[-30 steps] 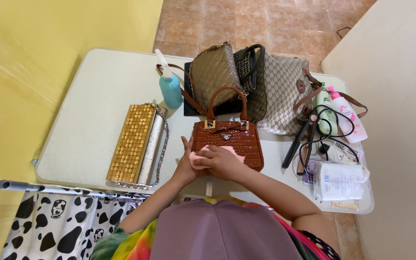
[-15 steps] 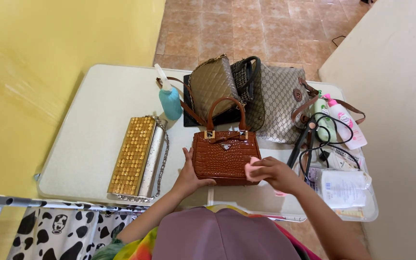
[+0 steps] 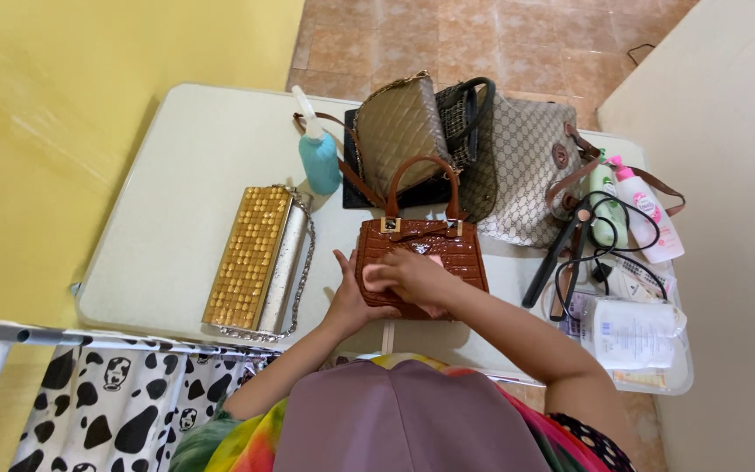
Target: The person sprays a brown handbag with a cleaning solution and wipes it with a pink cloth. They clean the exterior, handles, and interior of the bag, then close it and continue wiping the exterior.
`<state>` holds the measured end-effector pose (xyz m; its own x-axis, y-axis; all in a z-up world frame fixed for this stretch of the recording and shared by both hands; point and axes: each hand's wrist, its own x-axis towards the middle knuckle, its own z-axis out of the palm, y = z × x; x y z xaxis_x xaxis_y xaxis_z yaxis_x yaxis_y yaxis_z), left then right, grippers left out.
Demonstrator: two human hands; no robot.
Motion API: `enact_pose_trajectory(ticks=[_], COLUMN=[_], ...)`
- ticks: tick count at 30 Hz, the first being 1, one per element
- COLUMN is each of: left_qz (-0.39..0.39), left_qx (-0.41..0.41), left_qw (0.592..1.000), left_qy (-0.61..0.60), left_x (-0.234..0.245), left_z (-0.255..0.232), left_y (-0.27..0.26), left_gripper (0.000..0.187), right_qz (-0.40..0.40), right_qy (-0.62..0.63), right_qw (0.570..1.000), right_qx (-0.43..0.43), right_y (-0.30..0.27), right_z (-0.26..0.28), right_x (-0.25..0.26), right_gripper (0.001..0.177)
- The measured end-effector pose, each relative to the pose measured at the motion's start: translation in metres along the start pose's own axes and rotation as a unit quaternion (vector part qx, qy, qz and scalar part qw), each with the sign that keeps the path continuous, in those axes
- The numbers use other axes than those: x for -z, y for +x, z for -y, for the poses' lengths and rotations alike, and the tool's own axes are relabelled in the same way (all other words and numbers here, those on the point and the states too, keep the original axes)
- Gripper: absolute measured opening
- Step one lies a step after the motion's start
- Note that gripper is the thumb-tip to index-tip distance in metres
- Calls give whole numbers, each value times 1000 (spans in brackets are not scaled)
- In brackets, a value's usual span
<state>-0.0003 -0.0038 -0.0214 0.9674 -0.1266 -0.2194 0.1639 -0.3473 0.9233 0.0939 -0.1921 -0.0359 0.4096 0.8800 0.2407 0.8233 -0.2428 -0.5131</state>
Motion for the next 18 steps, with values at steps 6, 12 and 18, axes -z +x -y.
enact_pose_trajectory(ticks=[6,12,18], left_qz=[-5,-2,3], left_qx=[-4,-18,-27], left_qw=[1000,1000,1000], left_qy=[-7,3,-16], left_x=[-4,5,5], left_z=[9,-26,-23], left_y=[1,-5,-6], left_gripper=[167,165,163], right_qz=[67,17,-52], right_qy=[-206,-380,-350], right_qw=[976,921,926], right_qx=[-35,-89,-132], right_y=[38,60,62], right_z=[-9,-50,-42], right_x=[-1,-19,-24], right_gripper=[40,31,29])
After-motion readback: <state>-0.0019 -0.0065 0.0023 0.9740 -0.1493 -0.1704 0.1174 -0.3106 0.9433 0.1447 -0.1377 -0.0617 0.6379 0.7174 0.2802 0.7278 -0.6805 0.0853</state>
